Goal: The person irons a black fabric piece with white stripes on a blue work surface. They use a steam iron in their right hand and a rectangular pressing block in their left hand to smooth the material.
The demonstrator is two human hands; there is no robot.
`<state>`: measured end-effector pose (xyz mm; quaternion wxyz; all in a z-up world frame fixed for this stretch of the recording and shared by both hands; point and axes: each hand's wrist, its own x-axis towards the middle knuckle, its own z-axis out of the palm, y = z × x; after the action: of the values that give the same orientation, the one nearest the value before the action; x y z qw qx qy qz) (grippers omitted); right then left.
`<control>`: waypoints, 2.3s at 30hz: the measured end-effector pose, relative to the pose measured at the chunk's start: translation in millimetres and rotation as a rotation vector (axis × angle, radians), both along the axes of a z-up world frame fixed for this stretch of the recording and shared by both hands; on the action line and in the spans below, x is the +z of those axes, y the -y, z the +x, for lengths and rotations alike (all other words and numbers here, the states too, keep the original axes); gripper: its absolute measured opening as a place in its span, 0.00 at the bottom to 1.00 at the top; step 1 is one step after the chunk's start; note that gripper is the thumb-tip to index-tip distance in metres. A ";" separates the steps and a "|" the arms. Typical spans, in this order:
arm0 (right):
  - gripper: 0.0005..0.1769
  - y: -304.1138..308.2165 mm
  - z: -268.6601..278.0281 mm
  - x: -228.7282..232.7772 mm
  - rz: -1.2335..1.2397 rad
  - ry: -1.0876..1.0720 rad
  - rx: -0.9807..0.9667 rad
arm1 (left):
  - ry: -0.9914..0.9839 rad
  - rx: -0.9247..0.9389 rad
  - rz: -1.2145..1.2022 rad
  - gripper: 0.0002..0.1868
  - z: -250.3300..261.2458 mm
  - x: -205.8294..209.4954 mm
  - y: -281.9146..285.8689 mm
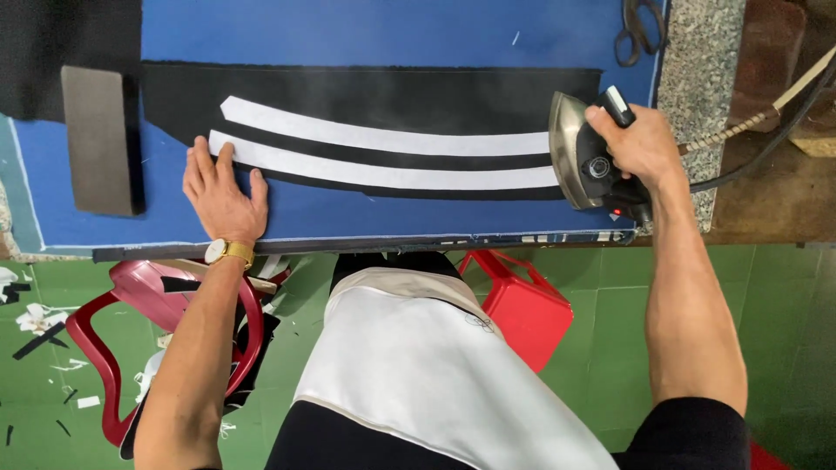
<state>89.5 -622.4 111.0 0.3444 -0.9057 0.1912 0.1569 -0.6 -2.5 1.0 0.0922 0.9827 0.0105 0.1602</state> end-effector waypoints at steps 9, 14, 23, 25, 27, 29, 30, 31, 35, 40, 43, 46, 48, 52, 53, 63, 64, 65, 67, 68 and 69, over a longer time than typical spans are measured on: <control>0.27 -137.8 -7.8 51.9 -0.088 -0.083 0.491 | -0.072 0.015 0.000 0.29 0.5 -0.9 -0.3; 0.28 -242.8 10.2 55.1 -0.016 -0.041 0.544 | -0.093 0.024 0.002 0.29 0.7 -0.3 0.0; 0.26 -357.9 65.4 42.1 0.087 0.049 0.614 | -0.084 0.043 0.003 0.29 0.6 -1.7 -0.7; 0.27 -365.5 71.4 41.3 0.100 0.063 0.626 | -0.081 0.045 0.015 0.29 1.5 9.7 1.8; 0.31 -364.8 69.7 45.8 -0.001 -0.095 0.663 | -0.063 0.009 -0.056 0.27 1.9 33.1 12.1; 0.30 -355.8 66.1 50.1 0.015 -0.111 0.610 | -0.066 0.005 -0.054 0.27 1.5 31.8 11.6; 0.30 -351.2 64.1 52.2 0.028 -0.130 0.564 | -0.072 0.008 -0.054 0.27 0.6 31.0 11.8; 0.30 -341.7 64.2 59.4 0.028 -0.128 0.561 | -0.070 0.004 -0.053 0.27 1.7 31.1 10.2; 0.28 -279.7 66.1 56.4 0.020 -0.205 0.353 | -0.045 -0.011 -0.048 0.26 -2.5 30.5 10.3; 0.34 -157.2 65.0 17.9 -0.096 -0.040 0.154 | -0.052 -0.019 -0.041 0.27 -2.5 27.1 10.4; 0.28 -103.0 47.0 34.6 -0.051 -0.064 -0.046 | -0.058 -0.019 -0.043 0.27 -4.1 27.2 11.6; 0.30 -61.1 27.4 43.2 -0.079 -0.068 -0.211 | -0.027 -0.022 -0.051 0.26 -2.3 29.3 14.3; 0.29 -39.2 9.5 40.7 0.029 -0.070 -0.264 | -0.041 -0.017 -0.042 0.27 -2.8 28.0 13.1; 0.31 -33.7 -5.1 47.5 0.055 -0.102 -0.272 | -0.057 -0.022 -0.045 0.26 -2.2 30.1 15.5; 0.30 -33.6 -5.6 47.8 0.025 -0.120 -0.256 | -0.064 -0.014 -0.049 0.26 -2.7 30.4 16.1; 0.24 -77.1 -4.5 52.4 -0.108 -0.201 0.487 | -0.020 -0.033 0.012 0.28 -1.5 -1.8 -2.9; 0.24 -97.7 -3.1 63.0 -0.104 -0.206 0.490 | -0.027 -0.031 0.014 0.28 -2.4 -1.2 -3.1; 0.24 -118.0 -1.3 73.8 -0.087 -0.231 0.546 | -0.024 -0.033 0.019 0.28 -2.9 -0.6 -2.9; 0.24 -154.0 2.2 85.3 -0.072 -0.256 0.603 | -0.021 -0.035 0.023 0.27 -0.4 -1.2 -1.6; 0.24 -170.6 1.9 84.7 -0.060 -0.252 0.633 | -0.018 -0.037 0.026 0.28 -0.7 -1.5 -2.0; 0.23 -187.6 1.5 84.4 -0.048 -0.247 0.664 | -0.015 -0.039 0.028 0.28 -1.0 -1.7 -2.7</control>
<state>91.0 -434.7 195.4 0.2276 -0.9004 -0.0696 0.3642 -1.7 0.3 -0.7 0.0812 0.9851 -0.0103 0.1512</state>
